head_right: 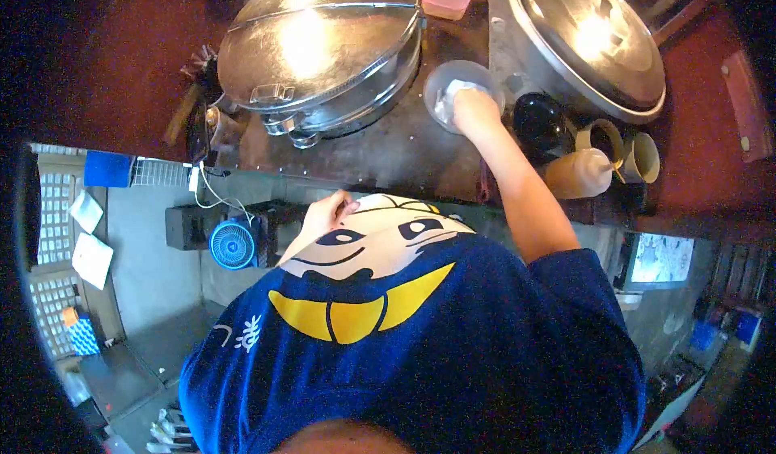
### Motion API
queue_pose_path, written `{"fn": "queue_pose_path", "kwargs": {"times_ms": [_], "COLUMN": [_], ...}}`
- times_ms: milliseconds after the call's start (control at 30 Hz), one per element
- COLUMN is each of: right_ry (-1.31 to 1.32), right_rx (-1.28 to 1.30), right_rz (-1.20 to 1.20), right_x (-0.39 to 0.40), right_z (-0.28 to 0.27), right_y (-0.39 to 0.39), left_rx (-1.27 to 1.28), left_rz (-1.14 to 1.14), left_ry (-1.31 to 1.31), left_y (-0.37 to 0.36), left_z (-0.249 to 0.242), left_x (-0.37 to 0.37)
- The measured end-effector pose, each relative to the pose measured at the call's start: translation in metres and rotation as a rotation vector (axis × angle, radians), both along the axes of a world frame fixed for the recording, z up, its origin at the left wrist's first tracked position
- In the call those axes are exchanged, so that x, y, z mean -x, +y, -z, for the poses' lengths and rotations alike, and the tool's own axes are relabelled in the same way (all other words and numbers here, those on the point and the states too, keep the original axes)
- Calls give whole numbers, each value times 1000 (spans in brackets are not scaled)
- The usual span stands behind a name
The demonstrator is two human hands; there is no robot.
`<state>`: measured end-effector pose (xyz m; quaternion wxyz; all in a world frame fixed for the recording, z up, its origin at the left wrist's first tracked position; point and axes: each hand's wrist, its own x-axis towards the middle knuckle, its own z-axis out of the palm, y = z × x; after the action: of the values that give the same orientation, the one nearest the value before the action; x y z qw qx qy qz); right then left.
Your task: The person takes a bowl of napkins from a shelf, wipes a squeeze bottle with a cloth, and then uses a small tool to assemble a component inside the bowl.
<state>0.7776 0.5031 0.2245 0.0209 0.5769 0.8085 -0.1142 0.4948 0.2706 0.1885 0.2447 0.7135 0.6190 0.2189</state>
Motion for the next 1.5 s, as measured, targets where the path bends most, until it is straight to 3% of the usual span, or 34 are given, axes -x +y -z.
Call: {"fn": "queue_pose_path", "kwargs": {"times_ms": [100, 200, 300, 400, 600, 700, 900, 933, 1033, 1167, 1200, 1267, 1333, 1433, 1500], "right_ry": [-48, -38, 62, 228, 661, 868, 755, 790, 805, 762, 709, 721, 823, 1063, 1056], "right_rx": [-58, -124, 13, -165, -169, -146, -208, -180, -165, 51, 87, 74, -84, -334, -540], "right_rz": [-50, -6, 4, 81, 239, 189, 43, 58, 46, 55, 69, 105, 342, 799, 858], "right_x": [4, 5, -6, -14, -23, -28, -18, -19, -27, -46, -54, -72, -92, -115, -132], "right_z": [6, 18, 3, -13, -37, -29, -37, -34, -20, -10, -6, 8, 20, 30, 35], "right_y": [3, 10, 10, -3, -23, -31, -85, -92, -115, -152, -161, -180, -203, -224, -222], "left_rx": [-21, -76, -49, 21, 183, 183, 134, 275, 367, 499, 526, 542, 584, 355, 284], "left_rz": [-183, -125, -18, 69, 139, 8, 156, 125, 38, -105, 53, 33, 6, 154, 168], "left_ry": [-183, -225, -250, -367, -786, -863, -976, -1045, -1337, -1670, -1682, -1434, -1133, -724, -710], "left_y": [-5, 3, 19, 37, 100, 136, 161, 159, 156, 147, 146, 149, 146, 155, 156], "left_z": [-8, -25, -45, -57, -57, -54, -51, -55, -48, -64, -67, -63, -61, -7, -8], "left_x": [-4, -7, -11, -23, -73, -113, -145, -147, -151, -151, -147, -141, -144, -151, -156]}}
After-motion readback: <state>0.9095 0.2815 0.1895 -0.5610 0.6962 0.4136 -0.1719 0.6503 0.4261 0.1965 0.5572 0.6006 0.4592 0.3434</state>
